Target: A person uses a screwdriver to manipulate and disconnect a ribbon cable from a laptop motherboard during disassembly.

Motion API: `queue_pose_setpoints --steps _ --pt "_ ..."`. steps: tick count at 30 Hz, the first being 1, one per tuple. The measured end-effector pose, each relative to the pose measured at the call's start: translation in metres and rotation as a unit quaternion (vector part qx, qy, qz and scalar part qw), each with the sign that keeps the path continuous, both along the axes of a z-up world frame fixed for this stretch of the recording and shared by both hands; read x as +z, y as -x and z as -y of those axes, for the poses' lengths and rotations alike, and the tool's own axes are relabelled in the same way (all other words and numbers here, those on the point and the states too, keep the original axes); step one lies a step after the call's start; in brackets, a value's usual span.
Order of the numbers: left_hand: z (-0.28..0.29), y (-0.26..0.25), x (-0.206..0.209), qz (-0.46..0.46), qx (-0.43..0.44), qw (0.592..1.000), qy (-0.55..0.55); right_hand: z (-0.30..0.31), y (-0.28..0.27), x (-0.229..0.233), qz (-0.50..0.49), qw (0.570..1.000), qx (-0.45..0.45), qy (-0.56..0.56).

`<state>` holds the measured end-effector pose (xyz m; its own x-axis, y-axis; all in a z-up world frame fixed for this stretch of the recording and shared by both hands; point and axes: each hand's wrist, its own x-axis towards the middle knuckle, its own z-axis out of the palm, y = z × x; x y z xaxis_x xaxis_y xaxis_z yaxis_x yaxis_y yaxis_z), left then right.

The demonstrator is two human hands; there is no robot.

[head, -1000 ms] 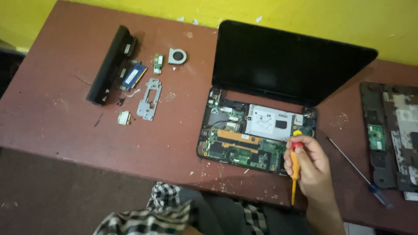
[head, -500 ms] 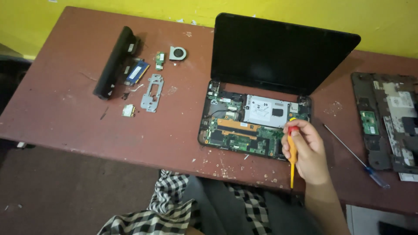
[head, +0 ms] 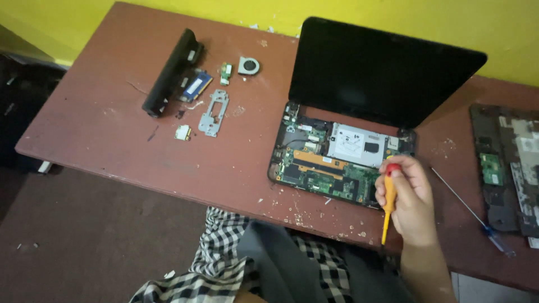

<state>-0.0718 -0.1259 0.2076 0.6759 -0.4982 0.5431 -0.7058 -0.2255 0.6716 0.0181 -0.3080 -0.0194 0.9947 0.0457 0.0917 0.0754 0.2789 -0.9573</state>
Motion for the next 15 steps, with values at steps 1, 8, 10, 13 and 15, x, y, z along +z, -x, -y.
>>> queue_pose_setpoints --steps 1,8,10,13,15 --pt "-0.004 -0.004 -0.009 -0.003 0.001 1.0 0.0 0.0 0.001 0.001 0.009 1.0 -0.006 -0.019" --pt "-0.062 -0.055 -0.118 -0.001 -0.019 1.0 0.009 0.027 0.006 0.014 0.017 0.97 -0.079 -0.229" --pt "-0.089 -0.08 -0.169 0.048 0.26 0.933 -0.244 0.023 0.008 0.032 0.055 0.972 -0.137 -0.182" --pt "-0.102 -0.093 -0.205 0.068 0.268 0.936 -0.219 0.012 0.006 0.052 0.099 0.983 -0.148 -0.053" --pt "-0.101 -0.095 -0.205 0.064 0.261 0.941 -0.206 -0.004 -0.006 0.063 0.167 0.983 -0.078 -0.015"
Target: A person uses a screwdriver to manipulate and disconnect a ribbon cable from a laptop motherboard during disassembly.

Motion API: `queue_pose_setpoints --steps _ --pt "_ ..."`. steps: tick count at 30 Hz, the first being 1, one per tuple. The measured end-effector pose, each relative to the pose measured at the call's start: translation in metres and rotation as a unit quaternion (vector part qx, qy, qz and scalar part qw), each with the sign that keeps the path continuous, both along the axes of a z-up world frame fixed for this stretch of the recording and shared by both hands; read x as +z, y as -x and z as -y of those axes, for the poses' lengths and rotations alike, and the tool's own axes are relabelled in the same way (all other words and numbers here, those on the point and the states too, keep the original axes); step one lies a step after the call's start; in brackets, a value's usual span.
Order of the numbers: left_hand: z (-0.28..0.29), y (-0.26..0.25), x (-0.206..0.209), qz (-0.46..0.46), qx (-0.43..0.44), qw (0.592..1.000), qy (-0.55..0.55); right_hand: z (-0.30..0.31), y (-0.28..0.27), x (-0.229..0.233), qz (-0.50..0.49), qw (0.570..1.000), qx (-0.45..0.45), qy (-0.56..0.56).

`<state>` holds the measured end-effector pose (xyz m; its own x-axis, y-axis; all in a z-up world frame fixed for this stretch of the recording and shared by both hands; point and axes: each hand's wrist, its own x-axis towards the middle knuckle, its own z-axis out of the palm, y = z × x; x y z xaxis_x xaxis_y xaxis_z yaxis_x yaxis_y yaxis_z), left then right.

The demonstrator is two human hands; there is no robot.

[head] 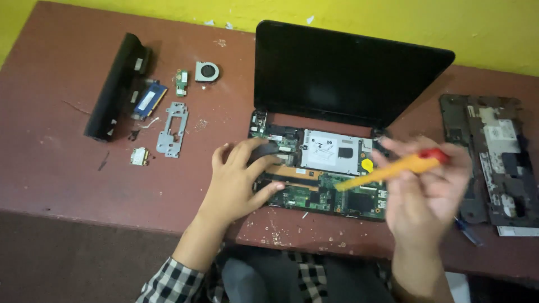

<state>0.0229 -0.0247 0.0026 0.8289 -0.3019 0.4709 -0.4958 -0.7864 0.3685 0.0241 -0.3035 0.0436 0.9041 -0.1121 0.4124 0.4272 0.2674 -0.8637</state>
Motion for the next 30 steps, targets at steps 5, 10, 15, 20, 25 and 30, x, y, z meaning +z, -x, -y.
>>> queue_pose_setpoints --steps 5,10,15,20,25,30 --pt "-0.002 0.001 -0.001 -0.026 0.007 0.999 0.024 -0.052 -0.024 0.019 0.125 0.976 0.079 0.161" --pt "-0.004 0.0 -0.004 -0.003 0.019 0.999 0.033 -0.083 -0.037 0.02 0.126 0.951 0.121 0.255" --pt "-0.006 -0.001 -0.007 0.003 0.015 0.998 0.054 -0.089 -0.043 0.013 0.123 0.944 0.125 0.28" --pt "-0.006 0.0 -0.009 0.002 0.013 0.998 0.06 -0.09 -0.043 0.013 0.131 0.941 0.112 0.291" --pt "-0.007 0.0 -0.01 0.0 0.011 0.999 0.052 -0.088 -0.039 0.014 0.182 0.918 0.065 0.347" --pt "-0.006 -0.001 -0.01 -0.002 0.012 0.999 0.049 -0.089 -0.029 0.02 0.199 0.865 -0.019 0.459"
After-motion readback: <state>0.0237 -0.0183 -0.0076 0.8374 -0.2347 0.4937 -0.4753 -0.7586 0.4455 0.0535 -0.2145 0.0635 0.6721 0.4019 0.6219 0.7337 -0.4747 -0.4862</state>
